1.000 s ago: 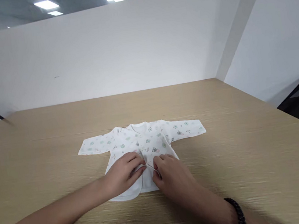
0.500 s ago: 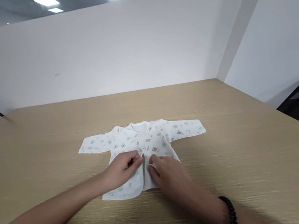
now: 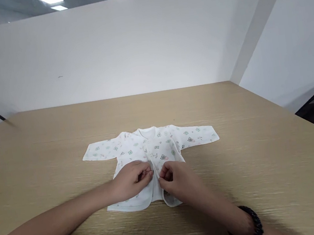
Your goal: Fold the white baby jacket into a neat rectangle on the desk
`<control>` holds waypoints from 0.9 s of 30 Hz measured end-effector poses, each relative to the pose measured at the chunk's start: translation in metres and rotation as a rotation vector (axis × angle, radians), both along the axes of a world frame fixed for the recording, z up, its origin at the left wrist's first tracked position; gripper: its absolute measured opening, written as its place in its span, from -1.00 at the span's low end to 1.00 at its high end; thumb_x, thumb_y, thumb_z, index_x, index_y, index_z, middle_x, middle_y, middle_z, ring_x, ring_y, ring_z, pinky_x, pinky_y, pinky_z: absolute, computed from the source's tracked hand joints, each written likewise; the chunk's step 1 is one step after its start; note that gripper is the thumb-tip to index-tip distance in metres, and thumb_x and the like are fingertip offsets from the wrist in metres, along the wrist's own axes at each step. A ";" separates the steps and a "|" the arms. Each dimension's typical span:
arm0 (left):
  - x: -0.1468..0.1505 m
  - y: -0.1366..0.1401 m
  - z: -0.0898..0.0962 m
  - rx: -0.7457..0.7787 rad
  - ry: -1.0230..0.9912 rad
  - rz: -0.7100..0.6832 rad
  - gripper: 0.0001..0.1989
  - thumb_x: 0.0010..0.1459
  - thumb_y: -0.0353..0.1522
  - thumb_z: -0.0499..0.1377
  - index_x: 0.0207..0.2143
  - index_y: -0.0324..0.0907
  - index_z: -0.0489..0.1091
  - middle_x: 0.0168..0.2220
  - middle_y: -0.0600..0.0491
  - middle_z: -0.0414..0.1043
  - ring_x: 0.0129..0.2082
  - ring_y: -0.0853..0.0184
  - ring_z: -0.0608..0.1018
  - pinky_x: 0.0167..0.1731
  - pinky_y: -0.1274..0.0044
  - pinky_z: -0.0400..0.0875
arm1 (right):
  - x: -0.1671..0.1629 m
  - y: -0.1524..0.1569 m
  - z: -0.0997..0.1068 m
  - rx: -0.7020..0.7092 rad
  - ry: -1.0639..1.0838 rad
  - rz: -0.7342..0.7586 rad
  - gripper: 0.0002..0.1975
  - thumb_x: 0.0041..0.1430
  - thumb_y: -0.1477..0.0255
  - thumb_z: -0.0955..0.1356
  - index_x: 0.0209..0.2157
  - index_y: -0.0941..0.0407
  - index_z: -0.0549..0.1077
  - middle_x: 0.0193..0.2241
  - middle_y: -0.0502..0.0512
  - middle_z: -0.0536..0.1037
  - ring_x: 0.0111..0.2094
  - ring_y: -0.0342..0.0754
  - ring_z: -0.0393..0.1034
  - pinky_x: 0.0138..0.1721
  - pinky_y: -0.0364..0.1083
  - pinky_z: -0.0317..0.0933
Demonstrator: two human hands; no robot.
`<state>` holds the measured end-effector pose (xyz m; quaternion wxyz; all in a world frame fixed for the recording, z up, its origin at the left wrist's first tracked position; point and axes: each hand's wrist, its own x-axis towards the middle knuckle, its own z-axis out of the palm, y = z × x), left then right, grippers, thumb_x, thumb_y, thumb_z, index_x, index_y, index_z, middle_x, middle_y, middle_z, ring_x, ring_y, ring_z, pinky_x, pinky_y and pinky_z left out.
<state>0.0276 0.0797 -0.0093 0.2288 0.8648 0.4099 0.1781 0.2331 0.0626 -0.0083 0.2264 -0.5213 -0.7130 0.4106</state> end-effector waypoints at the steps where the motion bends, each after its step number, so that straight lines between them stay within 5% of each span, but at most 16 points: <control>1: 0.000 0.000 -0.001 0.000 0.006 0.002 -0.74 0.29 -0.33 0.00 -0.50 -0.14 0.12 -0.56 0.13 0.26 -0.50 0.35 0.33 -0.48 0.52 0.11 | -0.001 -0.001 0.001 0.007 -0.017 -0.008 -0.98 0.08 0.45 0.33 -0.41 0.10 0.42 -0.57 -0.03 0.48 -0.52 -0.10 0.34 -0.51 -0.15 0.13; 5: 0.000 0.000 -0.003 -0.004 0.000 0.011 -0.76 0.29 -0.33 0.01 -0.48 -0.14 0.14 -0.55 0.12 0.28 -0.48 0.34 0.35 -0.47 0.52 0.12 | -0.009 -0.005 0.004 0.118 -0.118 -0.042 -0.87 0.18 0.37 0.31 -0.24 0.08 0.45 -0.59 -0.06 0.46 -0.54 -0.10 0.31 -0.49 -0.13 0.09; 11: 0.000 0.000 -0.003 0.017 -0.007 0.006 -0.75 0.30 -0.34 -0.02 -0.48 -0.14 0.11 -0.55 0.12 0.25 -0.49 0.33 0.34 -0.47 0.52 0.13 | -0.016 -0.003 -0.006 0.263 -0.162 -0.078 -0.86 0.18 0.44 0.28 -0.47 0.09 0.38 -0.56 -0.01 0.47 -0.53 -0.10 0.28 -0.48 -0.12 0.06; 21: 0.000 -0.003 0.001 0.003 0.050 -0.006 -0.81 0.31 -0.37 -0.07 -0.41 -0.14 0.15 -0.47 0.06 0.31 -0.40 0.27 0.39 -0.39 0.49 0.23 | -0.019 -0.005 -0.004 0.158 0.100 -0.045 -0.86 0.16 0.40 0.29 -0.43 0.10 0.43 -0.55 -0.01 0.49 -0.51 -0.10 0.33 -0.47 -0.14 0.13; 27: -0.001 -0.003 0.000 -0.007 0.050 -0.028 -0.82 0.33 -0.39 -0.10 -0.39 -0.13 0.14 -0.44 0.05 0.31 -0.37 0.26 0.39 -0.35 0.48 0.25 | -0.018 -0.003 -0.008 0.141 0.071 -0.119 -0.86 0.14 0.39 0.31 -0.44 0.10 0.47 -0.55 0.00 0.50 -0.50 -0.10 0.35 -0.46 -0.13 0.14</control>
